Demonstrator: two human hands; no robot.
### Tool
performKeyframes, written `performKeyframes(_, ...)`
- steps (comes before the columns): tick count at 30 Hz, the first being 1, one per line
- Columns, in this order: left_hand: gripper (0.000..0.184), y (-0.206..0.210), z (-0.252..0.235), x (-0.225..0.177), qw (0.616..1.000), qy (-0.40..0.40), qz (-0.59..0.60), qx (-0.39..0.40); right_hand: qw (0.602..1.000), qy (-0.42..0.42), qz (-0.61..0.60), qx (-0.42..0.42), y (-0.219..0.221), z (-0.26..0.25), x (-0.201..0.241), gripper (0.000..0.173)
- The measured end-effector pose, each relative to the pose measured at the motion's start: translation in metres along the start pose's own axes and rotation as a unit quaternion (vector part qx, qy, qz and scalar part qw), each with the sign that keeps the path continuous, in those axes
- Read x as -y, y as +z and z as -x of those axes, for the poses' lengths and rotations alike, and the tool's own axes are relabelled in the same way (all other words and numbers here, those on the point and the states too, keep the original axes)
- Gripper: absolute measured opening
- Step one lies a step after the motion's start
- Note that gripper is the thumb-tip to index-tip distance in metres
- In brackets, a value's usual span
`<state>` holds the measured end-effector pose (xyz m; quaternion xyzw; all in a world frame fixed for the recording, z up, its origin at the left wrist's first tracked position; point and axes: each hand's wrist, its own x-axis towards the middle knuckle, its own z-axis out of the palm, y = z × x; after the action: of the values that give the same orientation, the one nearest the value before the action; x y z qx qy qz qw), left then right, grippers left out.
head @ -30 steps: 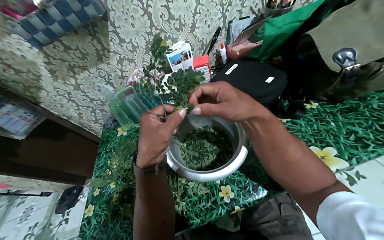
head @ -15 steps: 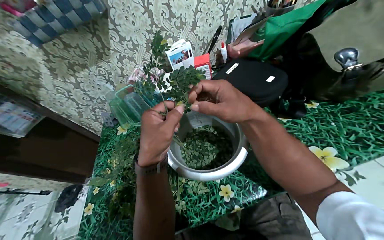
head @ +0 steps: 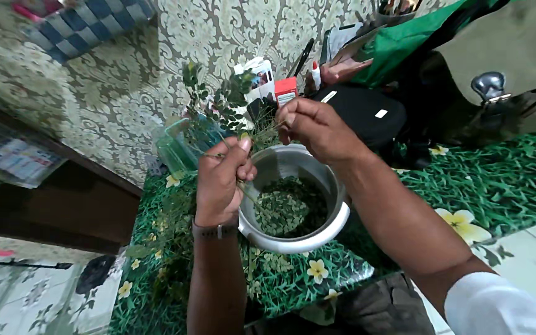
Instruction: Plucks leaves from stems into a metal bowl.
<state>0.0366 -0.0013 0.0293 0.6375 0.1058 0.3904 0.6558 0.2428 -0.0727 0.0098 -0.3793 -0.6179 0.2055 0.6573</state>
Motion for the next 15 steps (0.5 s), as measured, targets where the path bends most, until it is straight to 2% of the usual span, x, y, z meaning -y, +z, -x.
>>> performKeyframes(2, 0.018, 0.002, 0.0, 0.001, 1.0, 0.0, 0.016, -0.006, 0.997, 0.013, 0.059, 0.056, 0.001, 0.002, 0.004, 0.019)
performKeyframes(5, 0.017, 0.007, 0.0, 0.004, 1.0, 0.003, 0.0, -0.021, 0.991, 0.029, 0.061, 0.112, 0.008, 0.006, 0.012, 0.02)
performKeyframes(11, 0.015, 0.014, 0.0, 0.007, 1.0, 0.011, -0.008, -0.027, 0.999, -0.009, 0.023, 0.042, 0.017, 0.007, 0.009, 0.012)
performKeyframes(15, 0.015, 0.012, 0.0, 0.006, 0.999, 0.022, -0.017, -0.039, 0.999, -0.012, -0.005, 0.038, 0.011, 0.004, 0.007, 0.011)
